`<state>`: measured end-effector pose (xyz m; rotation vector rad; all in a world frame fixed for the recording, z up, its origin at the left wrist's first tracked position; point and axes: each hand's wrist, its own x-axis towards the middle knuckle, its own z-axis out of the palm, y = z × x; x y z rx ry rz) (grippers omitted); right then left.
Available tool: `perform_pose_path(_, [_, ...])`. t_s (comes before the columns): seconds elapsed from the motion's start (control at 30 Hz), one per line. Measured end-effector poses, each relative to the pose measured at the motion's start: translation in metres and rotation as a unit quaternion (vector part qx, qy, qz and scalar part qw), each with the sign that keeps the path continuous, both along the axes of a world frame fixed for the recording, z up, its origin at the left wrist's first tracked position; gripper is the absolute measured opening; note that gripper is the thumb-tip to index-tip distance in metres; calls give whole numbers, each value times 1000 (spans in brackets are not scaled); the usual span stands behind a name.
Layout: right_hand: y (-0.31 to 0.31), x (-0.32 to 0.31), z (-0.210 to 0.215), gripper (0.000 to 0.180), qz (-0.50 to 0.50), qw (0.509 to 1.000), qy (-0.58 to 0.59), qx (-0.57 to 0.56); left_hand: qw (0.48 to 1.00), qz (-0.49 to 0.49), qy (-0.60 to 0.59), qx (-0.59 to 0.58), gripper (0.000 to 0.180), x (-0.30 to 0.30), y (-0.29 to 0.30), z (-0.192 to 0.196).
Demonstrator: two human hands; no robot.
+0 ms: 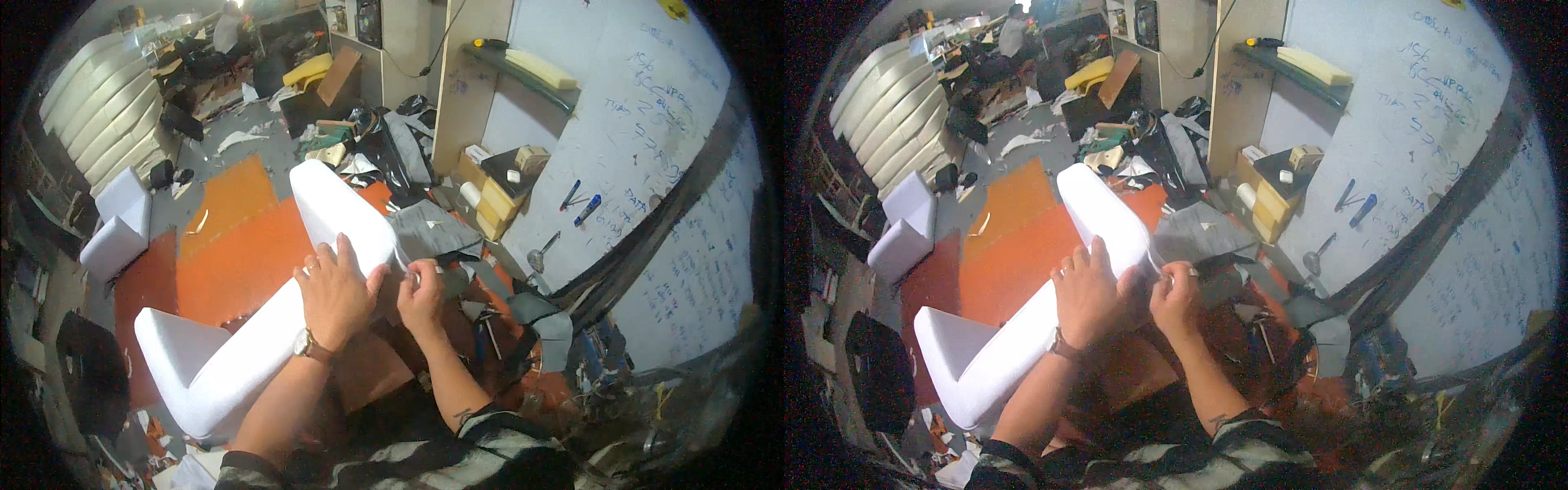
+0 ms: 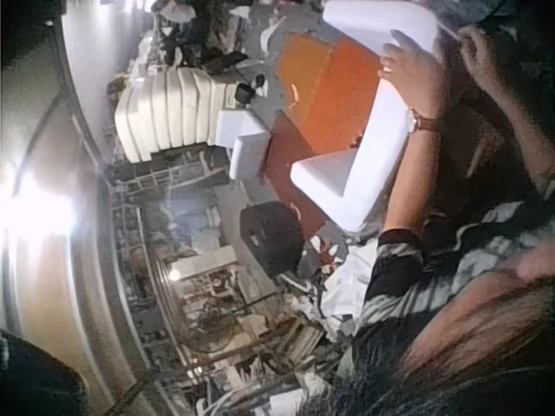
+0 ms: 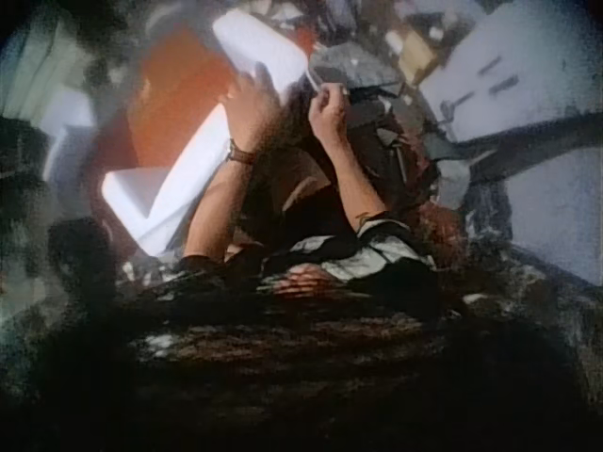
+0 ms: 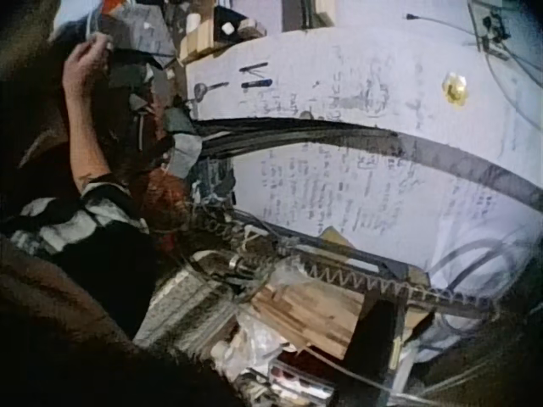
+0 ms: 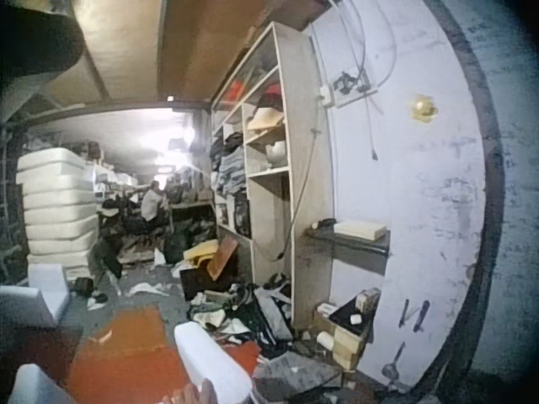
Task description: The person is upholstering a chair by attaching white fabric to a foam-covered frame using a staple gun. They repeatedly pull the fabric taut, staple it to the frame, and smooth the surface to ensure a tight fit.
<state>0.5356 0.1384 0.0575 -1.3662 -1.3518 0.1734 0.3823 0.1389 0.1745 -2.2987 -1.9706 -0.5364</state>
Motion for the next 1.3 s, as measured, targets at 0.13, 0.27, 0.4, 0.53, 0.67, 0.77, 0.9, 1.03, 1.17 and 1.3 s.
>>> perform_pose_path(0.13, [-11, 20, 30, 42, 22, 998, -37, -47, 999, -7, 14, 42, 88, 20, -18, -1])
perform_pose_path(0.27, [-16, 34, 39, 45, 9, 993, -112, -33, 998, -3, 12, 55, 85, 24, -27, -6])
perform_pose_path(0.4, [-10, 51, 37, 36, 33, 987, -148, -45, 999, -1, -8, 41, 87, 25, -26, -3])
perform_pose_path(0.53, [-4, 50, 2, 36, -5, 988, -145, -54, 999, -24, -16, 43, 88, 19, -31, -3])
perform_pose_path(0.67, [-2, 47, -5, 36, -27, 987, -150, -58, 1000, -29, 1, -11, 93, -7, -44, 8])
perform_pose_path(0.77, [-1, 47, -8, 36, -25, 987, -151, -48, 999, -5, 6, -36, 96, -19, -50, 6])
perform_pose_path(0.9, [12, 75, -28, 35, -48, 980, -193, -12, 997, -23, 1, -69, 99, -11, -52, 11])
perform_pose_path(1.03, [4, 60, -45, 31, -53, 984, -170, -22, 998, -1, 32, -49, 89, 2, -48, 9])
perform_pose_path(1.17, [7, 54, -61, 16, -55, 985, -150, -64, 982, -189, -5, 21, 64, 25, 7, -10])
perform_pose_path(1.3, [-4, 46, -46, 30, 0, 997, -75, -27, 971, -196, 54, -123, 48, 55, 36, 9])
